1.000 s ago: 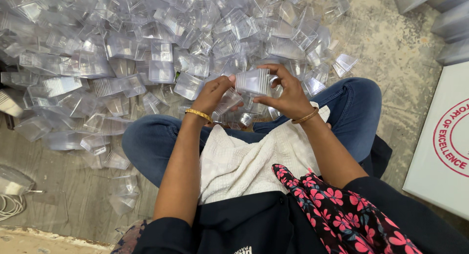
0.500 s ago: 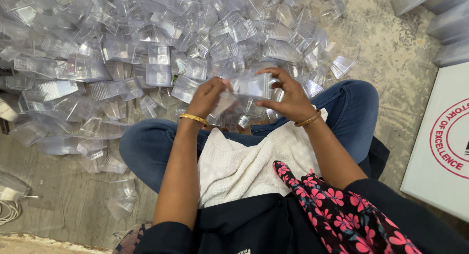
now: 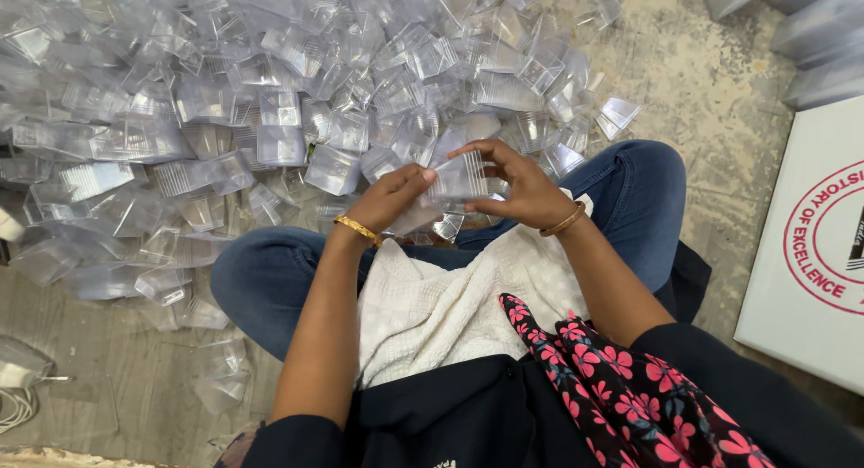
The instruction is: The person sits on the floor surrounded by a large pile of clear plastic cups. They pick up cups one at a time, separate them from the pile, and nest them together into stacks, setting completed stacks aside.
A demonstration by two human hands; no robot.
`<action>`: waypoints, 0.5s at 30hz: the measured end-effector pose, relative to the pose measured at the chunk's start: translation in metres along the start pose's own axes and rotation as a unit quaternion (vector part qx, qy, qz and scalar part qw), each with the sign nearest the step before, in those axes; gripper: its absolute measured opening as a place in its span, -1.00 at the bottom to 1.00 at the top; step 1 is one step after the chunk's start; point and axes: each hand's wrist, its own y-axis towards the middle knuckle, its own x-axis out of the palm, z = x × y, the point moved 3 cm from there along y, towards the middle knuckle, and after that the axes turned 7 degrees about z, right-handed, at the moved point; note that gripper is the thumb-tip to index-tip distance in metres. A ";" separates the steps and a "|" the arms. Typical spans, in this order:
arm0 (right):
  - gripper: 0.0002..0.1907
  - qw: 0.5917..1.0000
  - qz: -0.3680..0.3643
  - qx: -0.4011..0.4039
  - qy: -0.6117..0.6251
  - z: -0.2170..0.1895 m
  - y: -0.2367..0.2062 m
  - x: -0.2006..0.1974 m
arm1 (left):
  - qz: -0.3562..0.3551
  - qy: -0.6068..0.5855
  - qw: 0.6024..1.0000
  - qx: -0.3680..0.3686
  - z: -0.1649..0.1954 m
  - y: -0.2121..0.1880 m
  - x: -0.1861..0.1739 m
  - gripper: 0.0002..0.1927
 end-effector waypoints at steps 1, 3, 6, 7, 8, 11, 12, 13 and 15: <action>-0.28 1.000 -0.012 -0.001 0.027 0.001 -0.001 0.002 | -0.016 -0.037 0.999 0.008 0.002 0.000 0.002 -0.49; -0.25 0.998 -0.054 -0.023 -0.025 0.004 -0.005 0.010 | -0.050 -0.111 0.992 0.024 0.006 0.000 0.006 -0.38; -0.11 0.989 -0.102 -0.069 -0.083 0.019 -0.010 0.016 | -0.093 -0.094 0.991 -0.002 0.009 0.000 0.012 -0.21; -0.05 0.984 -0.115 -0.089 -0.099 0.028 -0.011 0.014 | -0.075 -0.078 0.992 0.061 0.013 0.001 0.012 -0.22; -0.07 0.984 -0.081 -0.050 -0.151 0.041 -0.008 0.001 | -0.058 -0.062 0.989 0.122 0.018 0.000 0.011 -0.23; -0.16 0.970 0.148 0.176 -0.074 0.090 -0.005 -0.083 | -0.016 -0.151 0.978 0.141 0.025 -0.001 0.003 -0.36; -0.29 0.946 0.267 0.138 -0.124 0.101 -0.005 -0.122 | -0.004 -0.203 0.972 0.118 0.026 -0.002 0.000 -0.39; -0.45 0.840 0.376 0.090 -0.381 0.108 -0.006 -0.157 | 0.015 -0.240 0.967 0.083 0.026 -0.002 -0.003 -0.42; -0.46 0.737 0.361 0.266 -0.505 0.139 -0.014 -0.216 | 0.052 -0.311 0.949 0.017 0.026 -0.002 -0.007 -0.47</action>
